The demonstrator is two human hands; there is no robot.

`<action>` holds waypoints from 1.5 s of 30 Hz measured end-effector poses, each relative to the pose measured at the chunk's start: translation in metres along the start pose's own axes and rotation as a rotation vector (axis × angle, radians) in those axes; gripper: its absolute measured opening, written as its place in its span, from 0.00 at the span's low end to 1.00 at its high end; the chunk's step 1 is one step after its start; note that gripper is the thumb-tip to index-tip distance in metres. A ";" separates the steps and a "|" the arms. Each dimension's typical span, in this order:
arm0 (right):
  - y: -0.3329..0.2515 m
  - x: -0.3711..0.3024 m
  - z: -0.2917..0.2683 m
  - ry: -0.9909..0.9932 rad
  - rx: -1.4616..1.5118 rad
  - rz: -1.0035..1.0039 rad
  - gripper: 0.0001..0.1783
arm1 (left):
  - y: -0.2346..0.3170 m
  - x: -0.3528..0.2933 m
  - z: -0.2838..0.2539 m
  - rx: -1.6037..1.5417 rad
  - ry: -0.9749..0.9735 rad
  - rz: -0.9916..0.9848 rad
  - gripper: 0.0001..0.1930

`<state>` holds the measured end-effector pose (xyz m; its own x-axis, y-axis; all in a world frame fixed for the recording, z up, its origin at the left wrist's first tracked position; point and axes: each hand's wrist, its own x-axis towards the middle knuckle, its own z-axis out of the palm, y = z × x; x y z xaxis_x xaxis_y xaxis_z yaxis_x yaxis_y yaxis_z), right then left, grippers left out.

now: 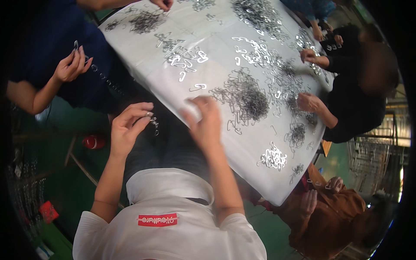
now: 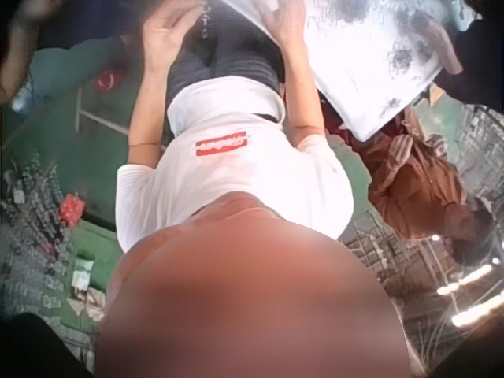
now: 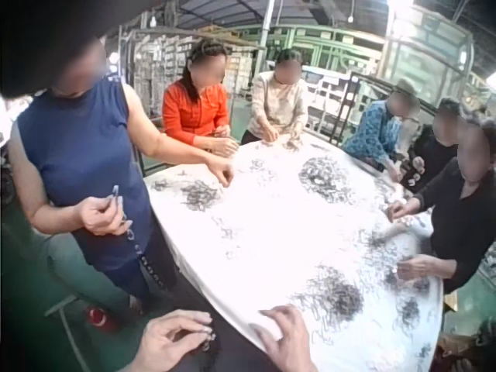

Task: The person picks small metal hooks and links from a table and connects them by hand. The person then hangs the assembled chains onto a nearby metal rack. Other workers at the table perform similar assembly tasks.

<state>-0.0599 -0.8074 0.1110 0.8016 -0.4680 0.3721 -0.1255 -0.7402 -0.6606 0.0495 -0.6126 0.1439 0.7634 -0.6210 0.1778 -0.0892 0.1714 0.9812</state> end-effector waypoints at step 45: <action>0.161 0.070 -0.079 -0.263 -0.569 0.921 0.49 | -0.010 -0.003 -0.017 0.149 0.009 -0.074 0.08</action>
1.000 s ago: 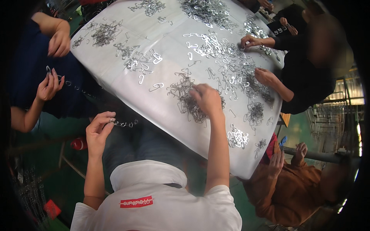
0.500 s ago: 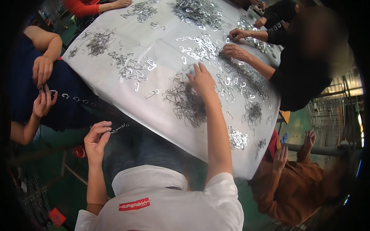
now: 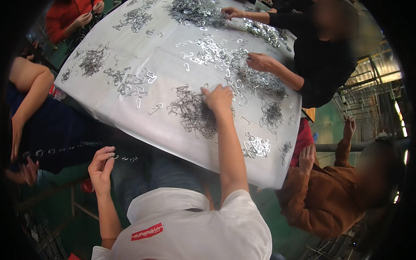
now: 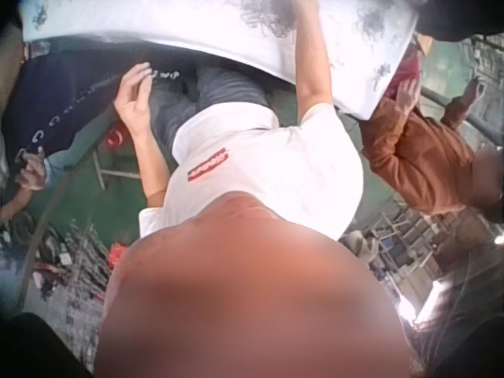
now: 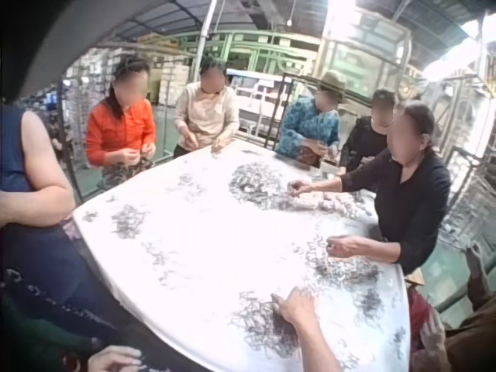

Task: The person picks small metal hooks and links from a table and connects them by hand. The person then hangs the assembled chains onto a nearby metal rack. Other workers at the table perform similar assembly tasks.

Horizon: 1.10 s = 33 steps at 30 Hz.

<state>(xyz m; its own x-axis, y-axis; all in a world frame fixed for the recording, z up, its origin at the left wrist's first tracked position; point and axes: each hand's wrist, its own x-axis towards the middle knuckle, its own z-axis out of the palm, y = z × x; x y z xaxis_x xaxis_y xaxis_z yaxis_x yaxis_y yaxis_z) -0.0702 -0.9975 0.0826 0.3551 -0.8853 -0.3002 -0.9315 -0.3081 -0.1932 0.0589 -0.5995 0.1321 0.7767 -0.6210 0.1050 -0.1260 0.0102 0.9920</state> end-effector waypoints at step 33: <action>-0.103 -0.071 0.055 0.088 -0.021 -1.035 0.06 | -0.026 -0.016 0.017 0.175 0.164 0.126 0.08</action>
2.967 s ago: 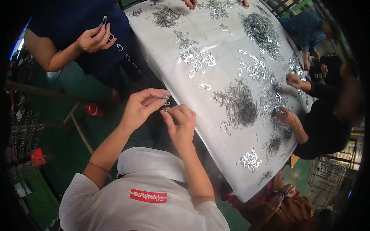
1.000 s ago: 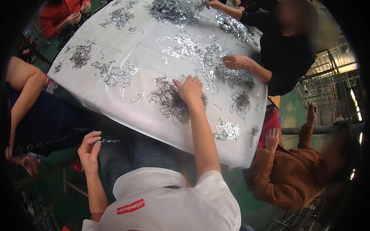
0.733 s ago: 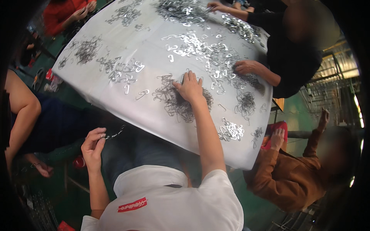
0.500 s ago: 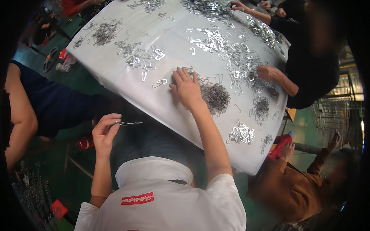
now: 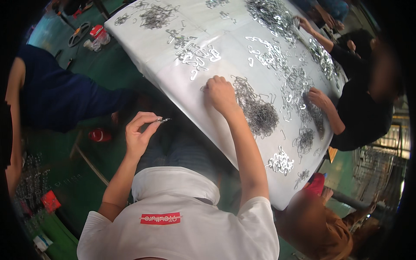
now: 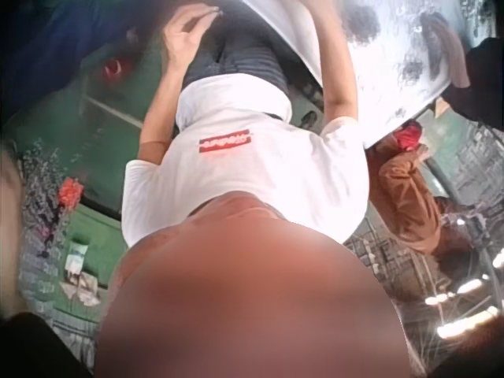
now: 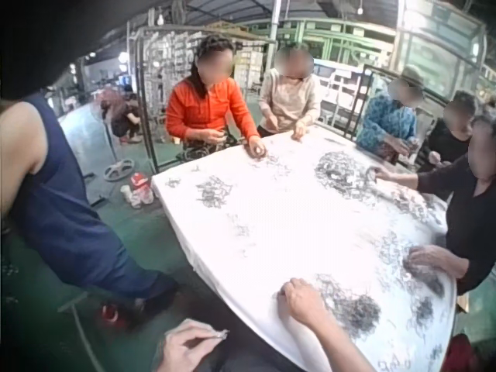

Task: The person picks small metal hooks and links from a table and connects them by hand. The person then hangs the assembled chains onto a nearby metal rack. Other workers at the table perform similar assembly tasks.

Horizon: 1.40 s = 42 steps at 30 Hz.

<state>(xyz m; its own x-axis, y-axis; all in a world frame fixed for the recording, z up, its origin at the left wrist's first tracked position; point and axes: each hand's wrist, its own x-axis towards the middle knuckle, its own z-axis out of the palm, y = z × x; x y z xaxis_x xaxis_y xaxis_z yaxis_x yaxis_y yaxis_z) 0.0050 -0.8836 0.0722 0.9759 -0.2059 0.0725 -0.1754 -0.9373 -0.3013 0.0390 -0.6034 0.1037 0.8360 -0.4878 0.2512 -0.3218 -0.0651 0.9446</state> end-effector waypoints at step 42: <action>-0.125 -0.116 -0.026 0.477 1.227 0.245 0.02 | -0.055 0.115 0.151 0.609 -0.326 0.294 0.08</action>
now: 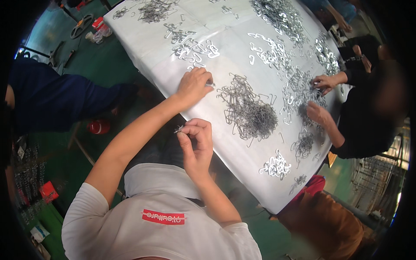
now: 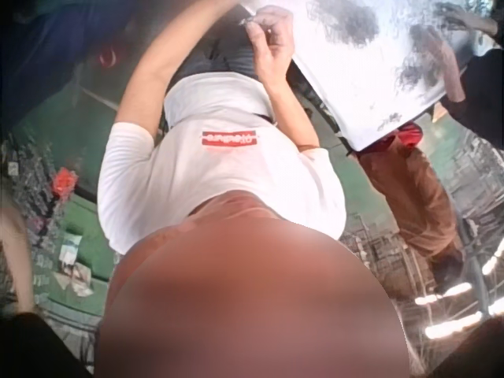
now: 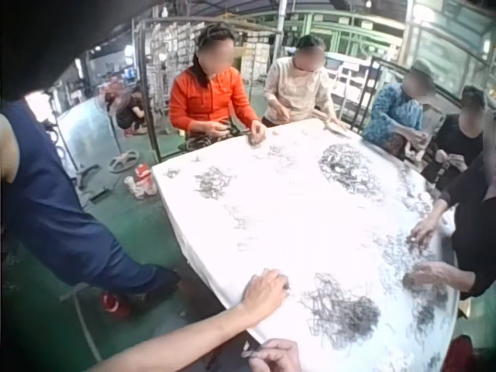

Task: The person picks small metal hooks and links from a table and connects them by hand. The person then hangs the assembled chains onto a nearby metal rack. Other workers at the table perform similar assembly tasks.

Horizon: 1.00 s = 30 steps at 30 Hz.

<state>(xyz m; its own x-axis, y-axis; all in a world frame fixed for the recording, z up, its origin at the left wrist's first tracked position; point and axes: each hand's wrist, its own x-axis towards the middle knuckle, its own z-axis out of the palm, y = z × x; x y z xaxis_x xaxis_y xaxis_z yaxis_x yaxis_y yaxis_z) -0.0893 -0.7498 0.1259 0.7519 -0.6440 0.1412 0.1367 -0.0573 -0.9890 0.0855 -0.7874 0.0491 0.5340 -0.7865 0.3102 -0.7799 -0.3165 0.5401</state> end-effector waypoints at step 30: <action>0.008 -0.011 0.004 0.059 -0.095 -0.047 0.04 | 0.027 -0.084 -0.108 -0.853 0.092 -0.284 0.08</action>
<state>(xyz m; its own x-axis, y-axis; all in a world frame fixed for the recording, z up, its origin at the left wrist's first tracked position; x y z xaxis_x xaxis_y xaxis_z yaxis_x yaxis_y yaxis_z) -0.0936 -0.7402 0.1165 0.7067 -0.6822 0.1877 0.1072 -0.1590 -0.9814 0.0553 -0.6730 0.1218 0.7222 -0.6816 0.1178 -0.1269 0.0368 0.9912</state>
